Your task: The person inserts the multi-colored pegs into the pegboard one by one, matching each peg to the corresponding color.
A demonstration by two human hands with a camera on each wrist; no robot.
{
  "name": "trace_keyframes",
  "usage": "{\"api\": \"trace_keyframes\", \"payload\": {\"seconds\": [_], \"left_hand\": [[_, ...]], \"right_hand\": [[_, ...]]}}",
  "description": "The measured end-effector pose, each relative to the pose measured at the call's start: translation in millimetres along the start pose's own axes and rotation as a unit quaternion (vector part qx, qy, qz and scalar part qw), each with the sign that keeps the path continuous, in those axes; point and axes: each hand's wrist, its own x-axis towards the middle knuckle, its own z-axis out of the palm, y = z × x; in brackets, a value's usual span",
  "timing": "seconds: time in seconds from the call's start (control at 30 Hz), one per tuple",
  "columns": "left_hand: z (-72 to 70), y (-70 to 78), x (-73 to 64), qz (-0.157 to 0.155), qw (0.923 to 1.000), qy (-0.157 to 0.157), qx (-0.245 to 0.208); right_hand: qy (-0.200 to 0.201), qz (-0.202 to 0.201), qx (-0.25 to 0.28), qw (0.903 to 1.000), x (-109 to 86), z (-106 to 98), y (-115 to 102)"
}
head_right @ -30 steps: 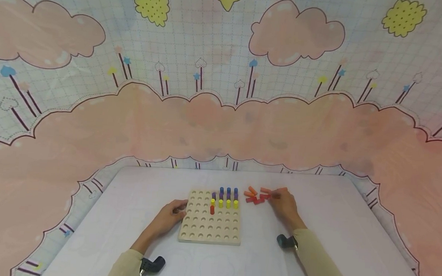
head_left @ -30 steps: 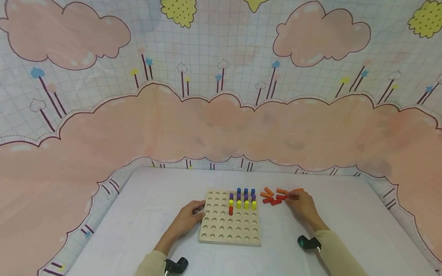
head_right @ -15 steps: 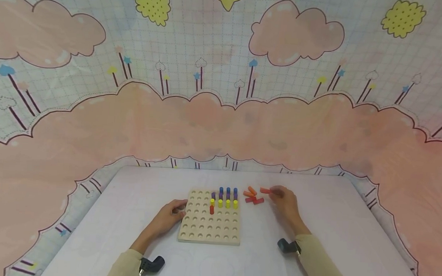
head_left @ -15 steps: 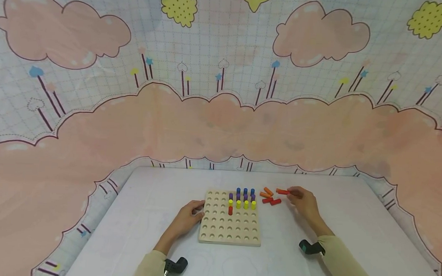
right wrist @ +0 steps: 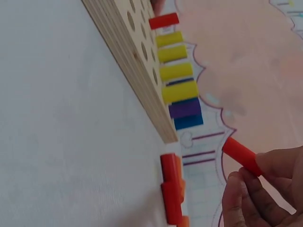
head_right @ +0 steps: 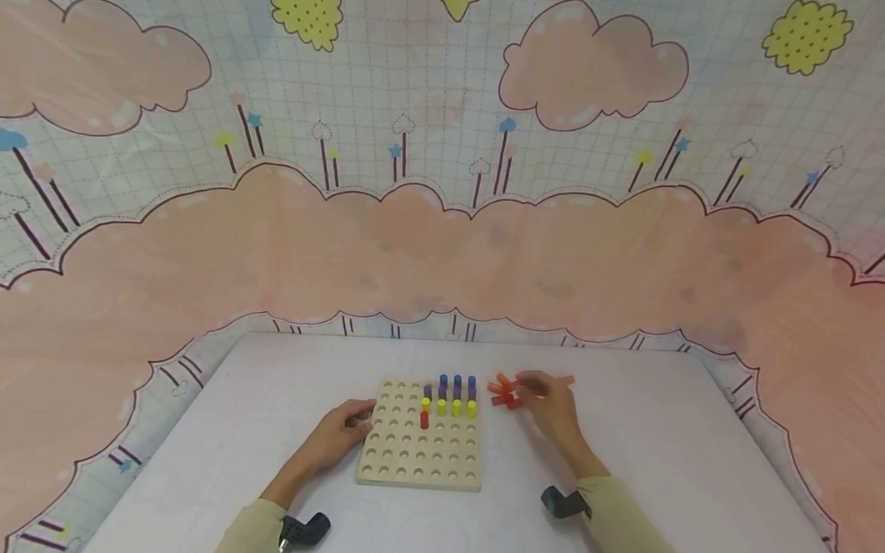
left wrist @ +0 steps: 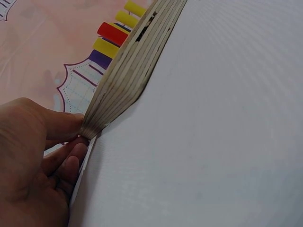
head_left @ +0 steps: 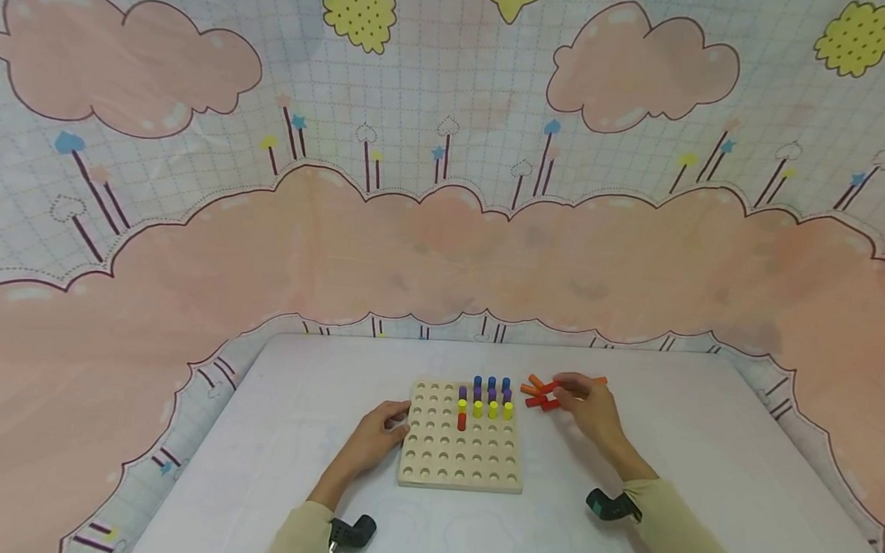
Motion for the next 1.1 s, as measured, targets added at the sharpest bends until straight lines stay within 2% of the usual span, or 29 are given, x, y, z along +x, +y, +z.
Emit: {"api": "trace_keyframes", "payload": {"seconds": [0.43, 1.1], "left_hand": [[-0.7, 2.8, -1.2, 0.001, 1.0000, -0.002, -0.002], [-0.3, 5.4, -1.5, -0.004, 1.0000, 0.002, -0.002]], "right_hand": [[-0.020, -0.001, 0.047, 0.9987, -16.3, 20.2, -24.8], [-0.043, -0.047, 0.024, 0.9977, -26.6, 58.5, -42.0]]}}
